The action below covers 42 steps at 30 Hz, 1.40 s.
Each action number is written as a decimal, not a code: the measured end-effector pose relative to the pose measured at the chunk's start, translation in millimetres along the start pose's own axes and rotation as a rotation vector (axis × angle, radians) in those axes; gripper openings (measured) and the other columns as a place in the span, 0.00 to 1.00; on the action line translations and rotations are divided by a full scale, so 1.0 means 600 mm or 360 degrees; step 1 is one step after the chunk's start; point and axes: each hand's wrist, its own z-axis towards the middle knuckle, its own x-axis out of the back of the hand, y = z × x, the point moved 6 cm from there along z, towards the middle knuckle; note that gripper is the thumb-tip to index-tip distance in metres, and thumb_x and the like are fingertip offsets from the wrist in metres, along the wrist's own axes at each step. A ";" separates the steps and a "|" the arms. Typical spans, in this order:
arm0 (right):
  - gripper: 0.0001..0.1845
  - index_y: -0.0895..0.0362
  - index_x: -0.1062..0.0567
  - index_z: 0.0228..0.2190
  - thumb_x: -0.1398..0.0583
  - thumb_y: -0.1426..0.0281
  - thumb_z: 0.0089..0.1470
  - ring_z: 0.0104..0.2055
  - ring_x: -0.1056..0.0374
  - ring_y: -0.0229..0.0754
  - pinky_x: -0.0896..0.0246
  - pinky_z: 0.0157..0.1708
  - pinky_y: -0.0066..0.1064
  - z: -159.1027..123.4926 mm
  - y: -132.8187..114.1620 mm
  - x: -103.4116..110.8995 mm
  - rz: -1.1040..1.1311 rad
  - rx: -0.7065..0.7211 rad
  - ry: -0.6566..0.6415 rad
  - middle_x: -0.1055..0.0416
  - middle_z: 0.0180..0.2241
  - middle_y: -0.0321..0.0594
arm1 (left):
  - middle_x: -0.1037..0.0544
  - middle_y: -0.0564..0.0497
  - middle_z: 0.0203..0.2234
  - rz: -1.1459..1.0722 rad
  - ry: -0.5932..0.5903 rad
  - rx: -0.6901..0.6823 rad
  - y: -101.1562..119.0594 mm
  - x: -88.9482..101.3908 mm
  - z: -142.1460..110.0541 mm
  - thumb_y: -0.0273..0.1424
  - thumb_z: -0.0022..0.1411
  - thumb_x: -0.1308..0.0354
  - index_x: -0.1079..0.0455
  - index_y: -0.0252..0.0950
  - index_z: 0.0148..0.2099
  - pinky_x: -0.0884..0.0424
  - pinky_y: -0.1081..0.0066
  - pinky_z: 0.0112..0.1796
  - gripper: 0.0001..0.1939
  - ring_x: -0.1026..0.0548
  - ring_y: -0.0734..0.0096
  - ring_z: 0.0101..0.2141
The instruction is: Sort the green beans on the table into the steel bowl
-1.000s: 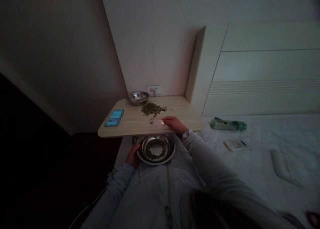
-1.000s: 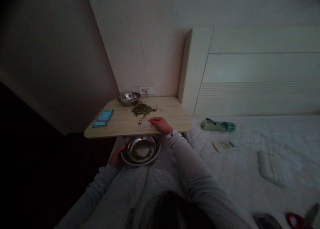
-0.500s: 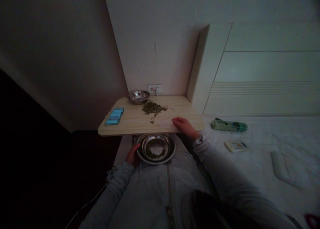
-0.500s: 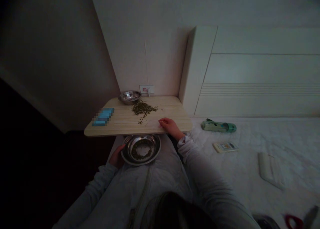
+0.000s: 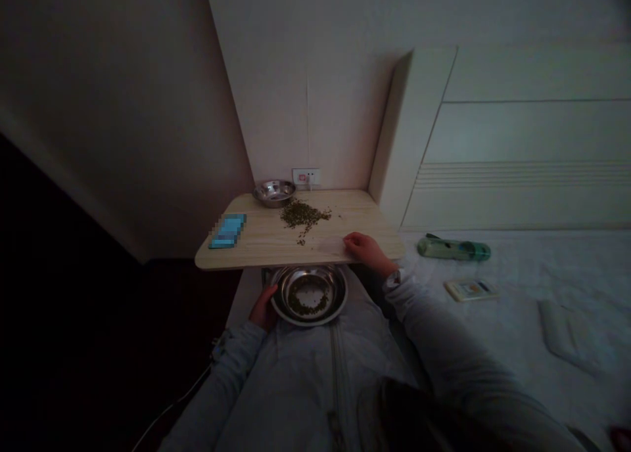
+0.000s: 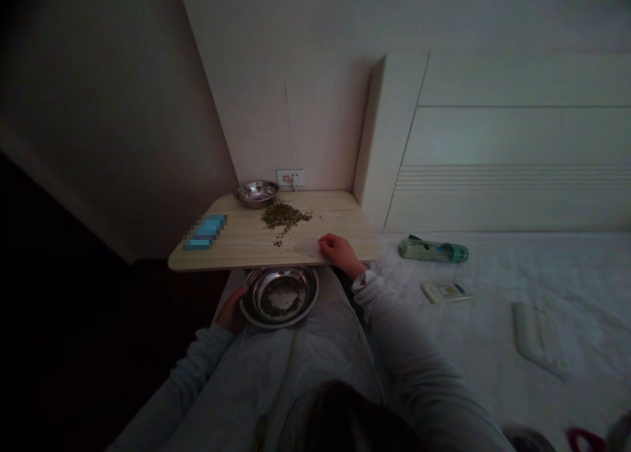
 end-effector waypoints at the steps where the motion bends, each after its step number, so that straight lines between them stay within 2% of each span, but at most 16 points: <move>1: 0.12 0.59 0.31 0.28 0.50 0.66 0.45 0.24 0.39 0.33 0.47 0.25 0.23 0.005 0.008 0.008 -0.0060 -0.0041 0.0059 0.31 0.23 0.37 | 0.23 0.50 0.22 -0.0002 -0.0002 -0.0002 0.001 -0.001 -0.001 0.30 0.45 0.47 0.29 0.35 0.27 0.37 0.67 0.40 0.07 0.29 0.61 0.37; 6: 0.12 0.59 0.31 0.30 0.50 0.67 0.46 0.26 0.38 0.34 0.46 0.27 0.25 0.038 0.048 0.041 -0.0212 -0.0257 0.0280 0.31 0.24 0.39 | 0.23 0.50 0.23 0.0008 0.0032 -0.0043 0.003 0.002 -0.001 0.29 0.43 0.46 0.29 0.35 0.27 0.38 0.66 0.41 0.07 0.30 0.60 0.38; 9: 0.12 0.60 0.32 0.31 0.51 0.67 0.46 0.26 0.37 0.34 0.46 0.27 0.25 0.047 0.049 0.043 -0.0144 -0.0303 0.0327 0.30 0.24 0.39 | 0.23 0.50 0.22 0.0011 0.0049 -0.0032 0.003 0.003 -0.001 0.29 0.43 0.46 0.29 0.35 0.26 0.38 0.66 0.42 0.06 0.30 0.60 0.39; 17: 0.10 0.59 0.33 0.30 0.49 0.68 0.46 0.23 0.37 0.33 0.46 0.26 0.24 0.031 -0.008 -0.012 0.0082 -0.0171 0.0180 0.30 0.24 0.38 | 0.23 0.49 0.23 0.0009 -0.0014 -0.0027 0.004 -0.006 -0.006 0.30 0.43 0.46 0.29 0.35 0.27 0.39 0.66 0.42 0.07 0.32 0.59 0.40; 21: 0.09 0.59 0.33 0.30 0.49 0.68 0.46 0.23 0.38 0.32 0.46 0.25 0.24 0.031 -0.016 -0.028 0.0068 -0.0172 0.0126 0.30 0.24 0.38 | 0.23 0.50 0.24 0.0014 -0.0013 -0.0059 0.006 -0.007 -0.007 0.30 0.43 0.46 0.29 0.35 0.28 0.39 0.67 0.42 0.08 0.31 0.60 0.40; 26: 0.10 0.59 0.32 0.30 0.50 0.68 0.46 0.24 0.37 0.34 0.46 0.25 0.25 0.037 -0.014 -0.033 -0.0025 -0.0162 0.0127 0.30 0.23 0.39 | 0.23 0.49 0.23 0.0013 0.0028 0.0007 -0.001 0.001 -0.002 0.30 0.43 0.46 0.29 0.34 0.26 0.38 0.66 0.41 0.07 0.30 0.60 0.38; 35: 0.12 0.59 0.32 0.30 0.51 0.67 0.46 0.30 0.37 0.38 0.46 0.29 0.27 0.059 0.018 -0.005 -0.0298 -0.0266 0.0324 0.31 0.27 0.43 | 0.23 0.51 0.22 0.0021 0.0005 -0.0046 0.005 -0.003 -0.005 0.30 0.43 0.46 0.29 0.36 0.26 0.38 0.67 0.41 0.06 0.31 0.60 0.39; 42: 0.12 0.60 0.32 0.29 0.51 0.68 0.45 0.30 0.36 0.40 0.46 0.29 0.29 0.082 0.057 0.029 -0.0340 -0.0383 0.0425 0.31 0.27 0.44 | 0.23 0.49 0.22 0.0002 0.0024 0.0005 -0.001 0.003 0.001 0.29 0.43 0.46 0.30 0.34 0.25 0.37 0.65 0.40 0.06 0.30 0.59 0.38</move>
